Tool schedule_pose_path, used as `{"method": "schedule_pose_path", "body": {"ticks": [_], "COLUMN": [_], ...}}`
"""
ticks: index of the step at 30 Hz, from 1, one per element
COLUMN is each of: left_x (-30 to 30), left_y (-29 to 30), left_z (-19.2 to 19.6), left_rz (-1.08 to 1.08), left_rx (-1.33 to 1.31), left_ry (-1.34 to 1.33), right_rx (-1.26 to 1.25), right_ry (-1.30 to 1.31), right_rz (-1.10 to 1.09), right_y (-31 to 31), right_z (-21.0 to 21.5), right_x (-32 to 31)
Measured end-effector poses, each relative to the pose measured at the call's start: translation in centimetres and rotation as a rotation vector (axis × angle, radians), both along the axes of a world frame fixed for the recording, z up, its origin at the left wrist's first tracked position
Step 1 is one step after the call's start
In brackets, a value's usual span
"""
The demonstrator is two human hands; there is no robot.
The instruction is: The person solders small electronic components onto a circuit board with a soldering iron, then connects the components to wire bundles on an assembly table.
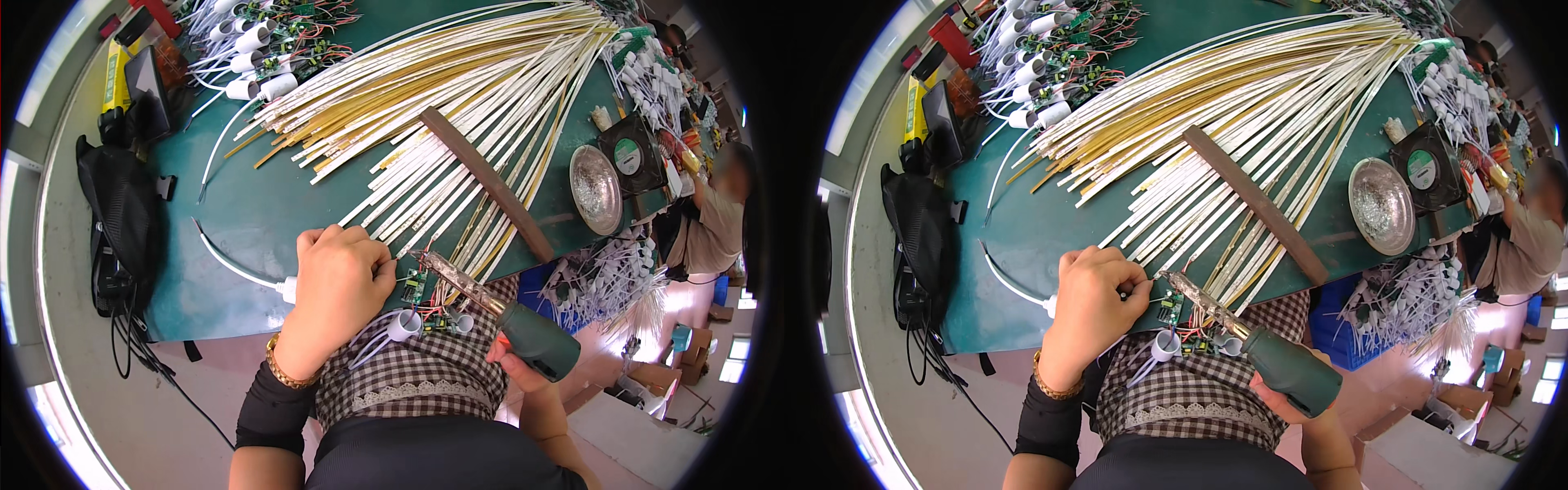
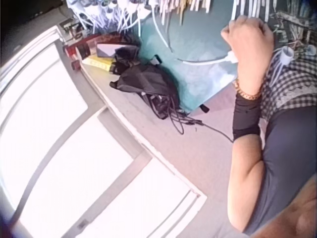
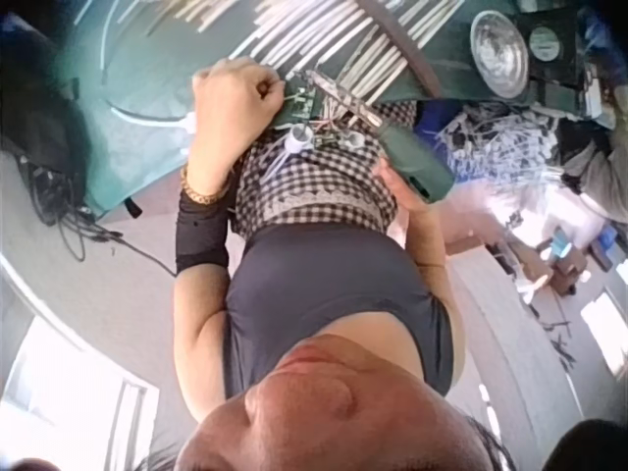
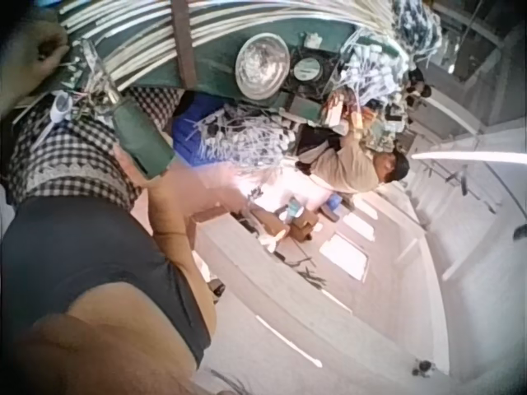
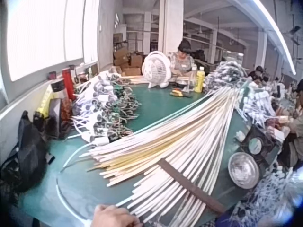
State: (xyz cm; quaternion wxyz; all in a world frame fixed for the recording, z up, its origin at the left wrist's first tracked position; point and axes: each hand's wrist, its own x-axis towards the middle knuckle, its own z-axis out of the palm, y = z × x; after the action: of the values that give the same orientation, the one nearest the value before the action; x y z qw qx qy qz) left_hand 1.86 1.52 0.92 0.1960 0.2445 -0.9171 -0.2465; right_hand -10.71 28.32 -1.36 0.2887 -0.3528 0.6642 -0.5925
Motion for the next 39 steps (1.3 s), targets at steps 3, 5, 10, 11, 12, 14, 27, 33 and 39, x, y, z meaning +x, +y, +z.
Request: {"method": "schedule_pose_path", "body": {"ticks": [3, 5, 10, 11, 12, 14, 27, 33, 39], "left_x": [-0.1, 0.0, 0.1, 0.1, 0.3, 0.3, 0.0, 0.2, 1.2], "left_y": [0.1, 0.2, 0.2, 0.1, 0.3, 0.3, 0.2, 0.5, -0.2], "left_z": [0.0, 0.3, 0.2, 0.2, 0.2, 0.2, 0.4, 0.6, 1.4], "left_rz": [0.000, -0.008, 0.002, 0.007, 0.013, 0.018, 0.037, 0.019, -0.080], "left_rx": [-0.008, 0.008, -0.003, 0.016, 0.036, 0.053, 0.044, 0.054, 0.056], "left_ry": [0.016, 0.004, 0.017, 0.009, -0.007, 0.003, -0.053, -0.051, 0.001], "right_rx": [0.000, -0.078, 0.038, -0.006, -0.048, 0.006, -0.231, -0.271, -0.306], "right_ry": [-0.038, -0.124, 0.268, 0.112, -0.052, -0.108, -0.086, -0.129, -0.148], "right_rz": [-0.034, -0.059, -0.017, 0.004, 0.027, -0.013, -0.300, -0.250, -0.221], "right_y": [0.2, 0.5, 1.1, 1.1, 1.3, 1.3, 0.3, 0.8, 1.1], "right_z": [-0.3, -0.6, -0.8, -0.7, -0.7, -0.6, -0.2, -0.4, -0.7], "right_x": [0.2, 0.3, -0.1, -0.2, 0.1, 0.4, -0.2, -0.2, -0.3]}}
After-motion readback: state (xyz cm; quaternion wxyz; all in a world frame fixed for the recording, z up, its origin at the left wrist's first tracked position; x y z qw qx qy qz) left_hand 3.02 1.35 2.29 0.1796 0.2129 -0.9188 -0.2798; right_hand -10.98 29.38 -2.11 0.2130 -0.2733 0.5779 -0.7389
